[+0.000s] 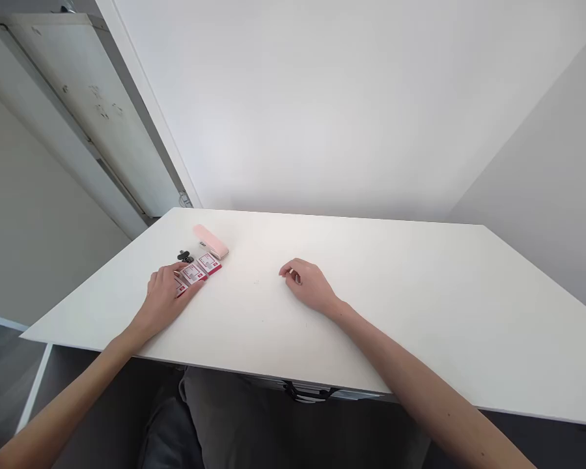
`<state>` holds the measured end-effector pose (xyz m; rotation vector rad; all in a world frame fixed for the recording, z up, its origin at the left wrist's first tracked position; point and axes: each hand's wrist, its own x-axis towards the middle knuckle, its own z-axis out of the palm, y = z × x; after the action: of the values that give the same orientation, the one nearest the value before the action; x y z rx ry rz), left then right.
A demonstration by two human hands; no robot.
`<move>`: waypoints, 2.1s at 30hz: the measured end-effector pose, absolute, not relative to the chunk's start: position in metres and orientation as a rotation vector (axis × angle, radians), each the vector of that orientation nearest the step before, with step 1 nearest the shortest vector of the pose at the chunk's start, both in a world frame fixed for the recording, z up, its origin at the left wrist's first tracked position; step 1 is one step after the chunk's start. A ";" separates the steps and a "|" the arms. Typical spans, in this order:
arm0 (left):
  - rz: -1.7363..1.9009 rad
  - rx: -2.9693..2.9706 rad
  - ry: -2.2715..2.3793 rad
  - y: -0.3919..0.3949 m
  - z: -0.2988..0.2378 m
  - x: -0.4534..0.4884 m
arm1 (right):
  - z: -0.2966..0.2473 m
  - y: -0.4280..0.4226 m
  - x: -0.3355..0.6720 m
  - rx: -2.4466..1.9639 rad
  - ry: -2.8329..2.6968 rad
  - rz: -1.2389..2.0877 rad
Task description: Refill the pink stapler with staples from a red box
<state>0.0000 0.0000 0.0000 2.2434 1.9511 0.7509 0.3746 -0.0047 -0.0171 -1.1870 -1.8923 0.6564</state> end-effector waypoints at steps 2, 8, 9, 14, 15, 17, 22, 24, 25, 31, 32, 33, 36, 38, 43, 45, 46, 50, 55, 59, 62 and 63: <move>0.779 2.294 1.923 -0.006 0.002 0.006 | -0.017 -0.004 0.375 -1.181 -1.892 0.659; 0.949 2.647 1.562 -0.025 0.006 0.050 | -0.016 -0.002 0.374 -1.170 -1.873 0.673; 0.929 2.672 1.463 -0.024 0.006 0.061 | -0.016 -0.002 0.374 -1.171 -1.866 0.678; 0.836 2.632 1.185 -0.005 0.005 0.118 | -0.013 0.001 0.374 -1.202 -1.775 0.715; 0.828 2.623 1.147 0.001 0.005 0.128 | -0.012 0.002 0.374 -1.205 -1.749 0.722; 0.805 2.598 1.102 0.013 0.005 0.143 | -0.012 0.005 0.374 -1.211 -1.697 0.724; 0.734 2.512 1.110 0.034 0.004 0.156 | -0.013 0.009 0.375 -1.261 -1.622 0.703; 0.712 2.482 1.127 0.037 0.002 0.155 | -0.013 0.010 0.374 -1.267 -1.627 0.705; 0.706 2.473 1.134 0.038 0.001 0.155 | -0.012 0.010 0.374 -1.269 -1.631 0.706; 0.839 2.477 1.169 0.036 -0.002 0.146 | -0.010 0.007 0.373 -1.296 -1.628 0.716; 0.853 2.480 1.191 0.035 -0.002 0.144 | -0.010 0.007 0.373 -1.299 -1.629 0.717; 0.853 2.485 1.216 0.035 -0.002 0.142 | -0.010 0.006 0.373 -1.301 -1.630 0.718; 0.822 2.508 1.278 0.033 -0.002 0.137 | -0.010 0.006 0.373 -1.296 -1.634 0.719; 0.807 2.512 1.304 0.033 -0.002 0.135 | -0.010 0.005 0.373 -1.292 -1.636 0.719; 0.762 2.506 1.334 0.034 -0.004 0.135 | -0.010 0.005 0.373 -1.296 -1.640 0.732; 0.752 2.497 1.347 0.034 -0.004 0.135 | -0.011 0.005 0.373 -1.292 -1.643 0.734; 0.749 2.490 1.352 0.034 -0.003 0.136 | -0.011 0.005 0.373 -1.288 -1.645 0.733; 0.779 2.456 1.364 0.031 0.003 0.138 | -0.012 0.005 0.374 -1.284 -1.648 0.738; 0.953 2.321 1.375 0.028 0.006 0.140 | -0.012 0.005 0.374 -1.282 -1.648 0.738; 1.029 2.279 1.314 0.027 0.005 0.140 | -0.011 0.004 0.373 -1.248 -1.633 0.770; 1.087 2.330 1.213 0.026 0.004 0.141 | -0.009 0.001 0.372 -1.192 -1.613 0.907; 1.110 2.353 1.171 0.025 0.003 0.142 | -0.008 0.000 0.372 -1.162 -1.607 0.970</move>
<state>0.1418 0.0253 0.0032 2.3525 1.1708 1.1100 0.3720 0.0004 -0.0079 -1.1615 -1.6070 0.9703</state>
